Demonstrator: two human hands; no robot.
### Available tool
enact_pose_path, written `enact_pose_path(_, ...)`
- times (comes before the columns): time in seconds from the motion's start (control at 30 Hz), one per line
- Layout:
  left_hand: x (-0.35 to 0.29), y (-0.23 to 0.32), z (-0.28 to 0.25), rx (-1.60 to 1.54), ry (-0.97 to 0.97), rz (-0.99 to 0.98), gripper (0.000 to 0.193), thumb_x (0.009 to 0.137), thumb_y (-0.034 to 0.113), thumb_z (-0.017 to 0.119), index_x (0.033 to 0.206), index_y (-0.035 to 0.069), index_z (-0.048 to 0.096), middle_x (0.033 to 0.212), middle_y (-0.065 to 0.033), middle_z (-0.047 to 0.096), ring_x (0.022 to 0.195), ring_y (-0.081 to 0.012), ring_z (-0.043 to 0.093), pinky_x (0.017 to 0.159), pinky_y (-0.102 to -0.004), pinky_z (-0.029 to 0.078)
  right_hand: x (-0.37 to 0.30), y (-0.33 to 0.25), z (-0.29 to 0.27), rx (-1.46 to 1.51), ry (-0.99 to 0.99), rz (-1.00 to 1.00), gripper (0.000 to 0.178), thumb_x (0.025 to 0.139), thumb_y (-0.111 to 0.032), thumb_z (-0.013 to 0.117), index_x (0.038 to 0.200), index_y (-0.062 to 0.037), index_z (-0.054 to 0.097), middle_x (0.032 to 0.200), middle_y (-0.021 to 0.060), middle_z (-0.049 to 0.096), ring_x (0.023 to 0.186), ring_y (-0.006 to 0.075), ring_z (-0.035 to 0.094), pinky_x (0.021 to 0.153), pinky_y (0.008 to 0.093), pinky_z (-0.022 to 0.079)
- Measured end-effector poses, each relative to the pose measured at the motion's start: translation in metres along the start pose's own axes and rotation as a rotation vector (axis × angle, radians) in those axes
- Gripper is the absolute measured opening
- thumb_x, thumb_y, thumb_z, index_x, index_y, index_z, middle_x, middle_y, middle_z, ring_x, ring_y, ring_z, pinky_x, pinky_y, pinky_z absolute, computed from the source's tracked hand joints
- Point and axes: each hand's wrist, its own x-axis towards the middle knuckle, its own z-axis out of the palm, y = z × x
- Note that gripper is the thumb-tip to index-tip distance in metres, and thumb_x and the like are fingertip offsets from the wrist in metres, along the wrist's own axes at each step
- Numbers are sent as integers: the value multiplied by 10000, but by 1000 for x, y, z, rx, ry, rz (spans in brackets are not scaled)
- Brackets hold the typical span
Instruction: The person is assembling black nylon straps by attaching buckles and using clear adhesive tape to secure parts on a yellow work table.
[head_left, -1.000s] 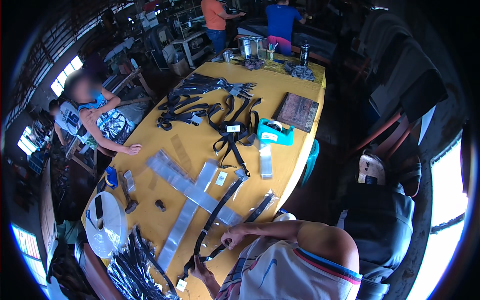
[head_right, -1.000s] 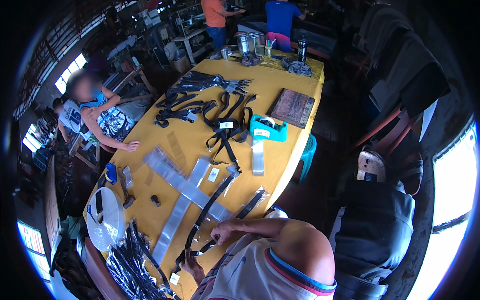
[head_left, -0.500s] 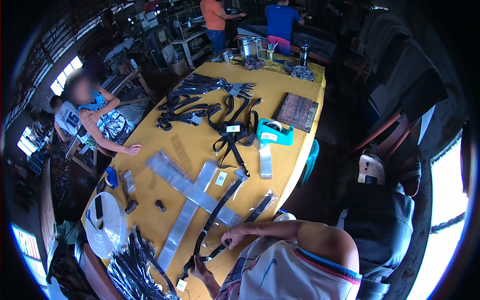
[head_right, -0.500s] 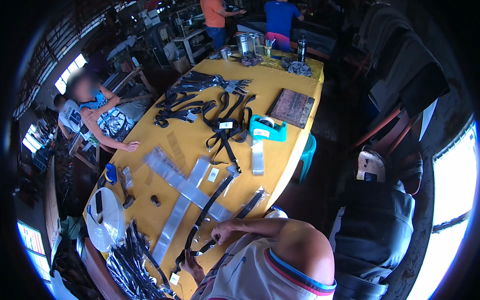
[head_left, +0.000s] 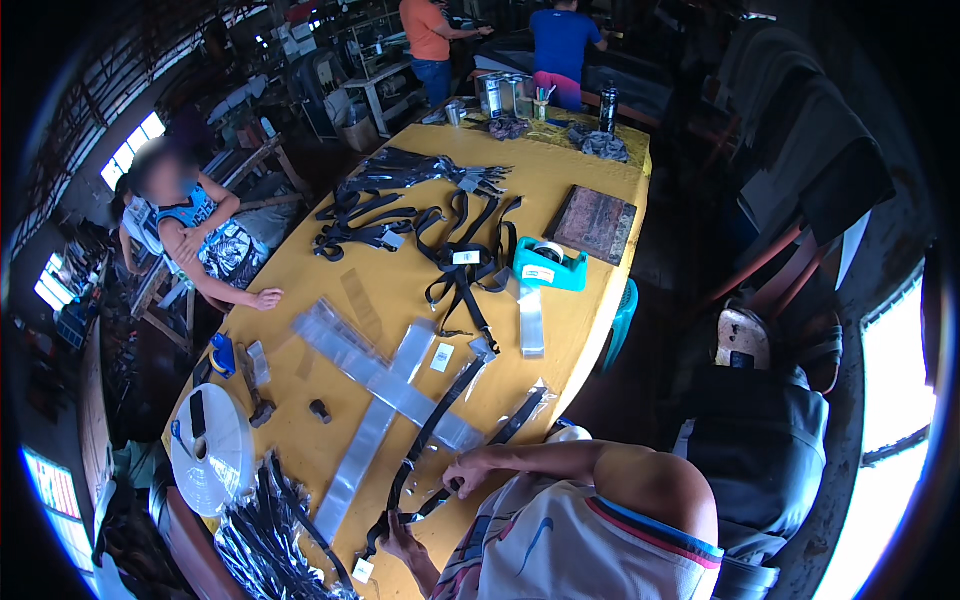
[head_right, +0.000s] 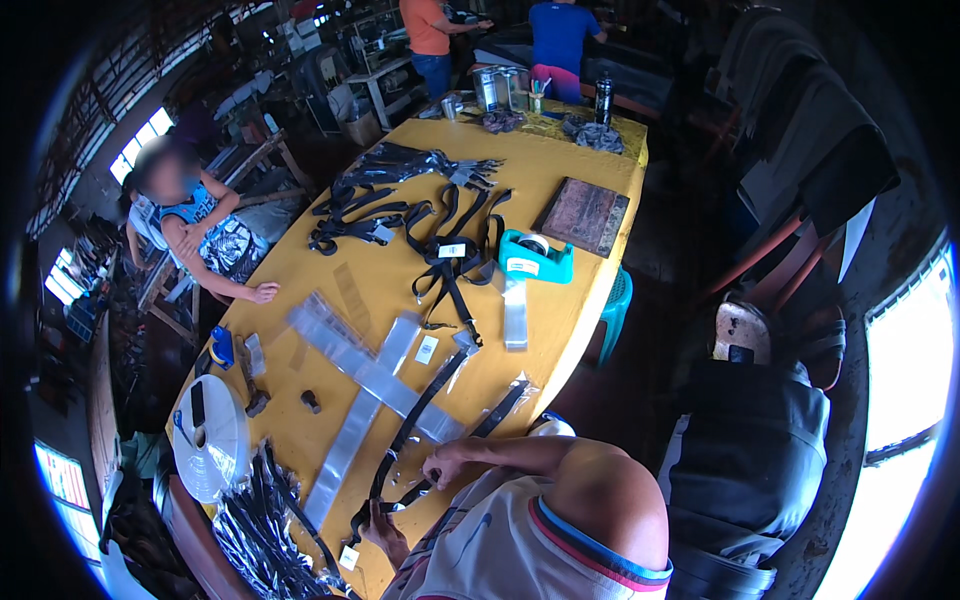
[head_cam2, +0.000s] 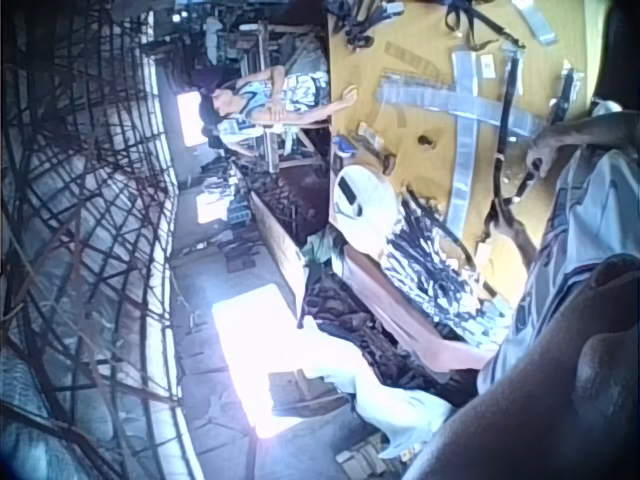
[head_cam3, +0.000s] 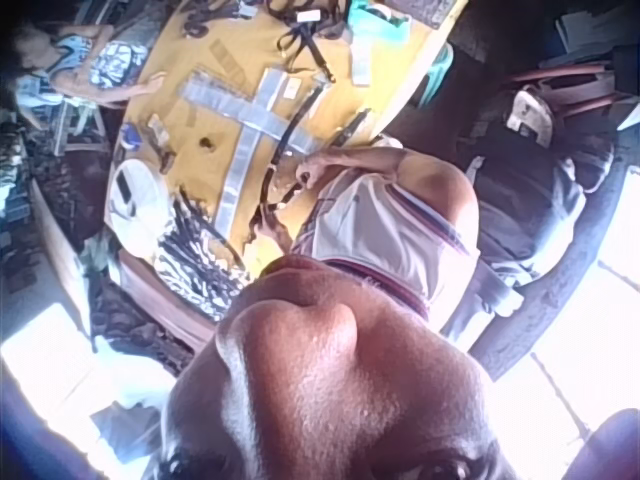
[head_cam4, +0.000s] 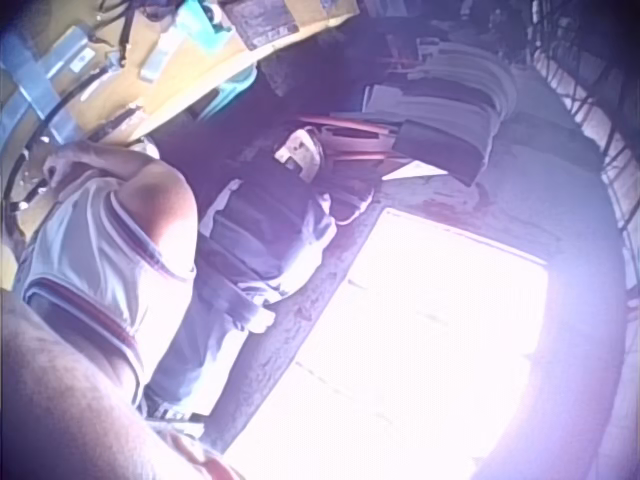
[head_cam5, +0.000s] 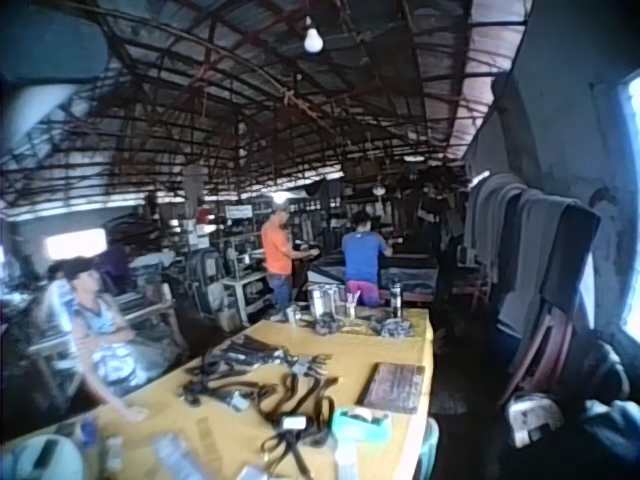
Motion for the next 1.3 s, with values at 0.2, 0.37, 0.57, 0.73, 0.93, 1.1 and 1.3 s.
enact_pose_path(0.2,-12,9,11,0,17,27,198,877,0,727,1070,-12,681,976,-99,724,798,-163,707,656,-240,579,-3,-4,-3,12,-9,18,466,844,-397,733,1200,-117,621,1047,137,697,985,322,662,840,447,506)
enact_pose_path(0.37,-5,5,6,-1,11,14,220,877,-5,725,1091,-14,674,977,-103,724,805,-167,709,671,-245,586,-2,-3,-3,18,-16,12,454,846,-390,730,1191,-115,622,1051,132,697,986,319,661,843,440,507)
enact_pose_path(0.57,6,-8,-5,-7,-19,4,202,880,-7,721,1075,-15,670,965,-95,722,807,-166,708,664,-244,585,-2,-2,-3,10,-19,14,457,848,-384,732,1194,-109,618,1080,140,686,1009,327,651,856,443,501)
enact_pose_path(0.73,-7,6,7,23,-44,18,152,890,34,731,1032,16,680,967,-84,719,786,-140,692,640,-225,554,-2,1,1,37,18,44,486,803,-398,771,1178,-114,644,1103,140,681,1042,336,642,866,452,491)
enact_pose_path(0.93,4,-19,-19,-32,-60,40,244,909,41,711,1142,5,646,1034,-53,697,811,-111,653,649,-236,517,1,8,16,23,64,-173,426,830,-363,732,1160,-110,638,1007,127,700,926,288,672,810,412,524)
enact_pose_path(1.1,-14,12,24,-44,-27,52,159,914,101,731,1046,42,666,870,18,626,706,-41,515,580,-204,378,-15,-3,-8,106,116,-33,455,802,-308,775,1183,-89,656,947,111,710,852,219,681,775,357,544)
enact_pose_path(1.3,-26,19,19,56,-72,64,278,897,98,749,1132,-19,659,921,2,660,795,-72,582,671,-218,434,-24,-29,-40,418,117,117,418,904,-213,732,1256,-24,611,1018,81,715,953,152,667,863,309,532)
